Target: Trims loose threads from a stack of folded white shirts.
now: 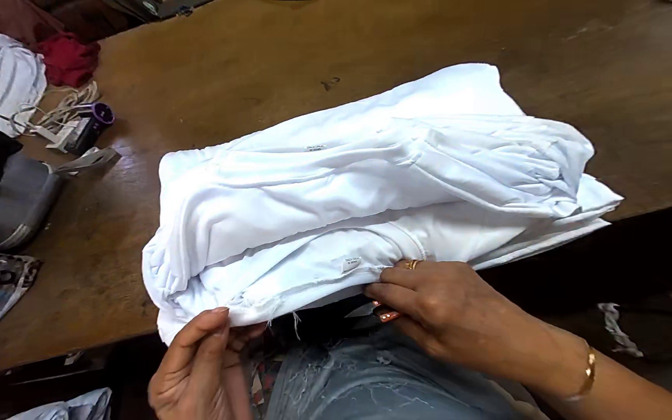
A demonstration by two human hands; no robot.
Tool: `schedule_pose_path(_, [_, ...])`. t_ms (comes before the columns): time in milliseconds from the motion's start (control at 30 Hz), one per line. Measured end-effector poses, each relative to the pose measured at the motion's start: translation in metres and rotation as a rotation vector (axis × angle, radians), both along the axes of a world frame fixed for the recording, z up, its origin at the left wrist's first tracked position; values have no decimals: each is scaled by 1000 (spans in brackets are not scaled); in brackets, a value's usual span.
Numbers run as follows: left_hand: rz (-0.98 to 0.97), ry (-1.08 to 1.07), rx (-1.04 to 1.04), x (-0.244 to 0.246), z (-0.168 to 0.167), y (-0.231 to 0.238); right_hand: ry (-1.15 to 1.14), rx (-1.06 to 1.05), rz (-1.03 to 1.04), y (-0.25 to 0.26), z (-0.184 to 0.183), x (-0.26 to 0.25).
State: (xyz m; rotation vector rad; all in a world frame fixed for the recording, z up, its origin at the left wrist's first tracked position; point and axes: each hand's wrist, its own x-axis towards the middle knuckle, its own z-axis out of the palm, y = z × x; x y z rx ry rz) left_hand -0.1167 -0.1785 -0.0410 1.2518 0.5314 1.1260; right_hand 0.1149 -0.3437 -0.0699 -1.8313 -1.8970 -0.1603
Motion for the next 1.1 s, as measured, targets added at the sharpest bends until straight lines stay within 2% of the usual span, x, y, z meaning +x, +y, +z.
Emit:
schedule_pose_path(100, [42, -126, -221, 8, -1, -11, -8, -29, -19, 0, 2, -2])
schedule_pose_path(167, [19, -157, -295, 9, 2, -15, 98, -21, -23, 1, 6, -5])
schedule_pose_path(333, [-84, -131, -212, 3, -2, -19, 1034, 2, 86, 22, 27, -40])
schedule_pose_path(400, [-95, -99, -140, 2, -5, -22, 1172, -12, 70, 36, 32, -56])
schedule_pose_path(500, [-81, -60, -54, 1, -12, -25, 1251, -20, 39, 55, 36, -69])
schedule_pose_path(633, [-81, -54, -5, 1, -16, -22, 1168, 57, 52, 61, 27, -74])
schedule_pose_path(833, [-84, -52, -45, 9, -18, -21, 850, 240, 212, 53, 7, -73])
schedule_pose_path(1033, [-69, -19, -120, 15, -11, -25, 526, 278, 205, 44, 2, -71])
schedule_pose_path(1100, [-59, -24, -151, 13, -10, -25, 409, 262, 110, 36, 2, -67])
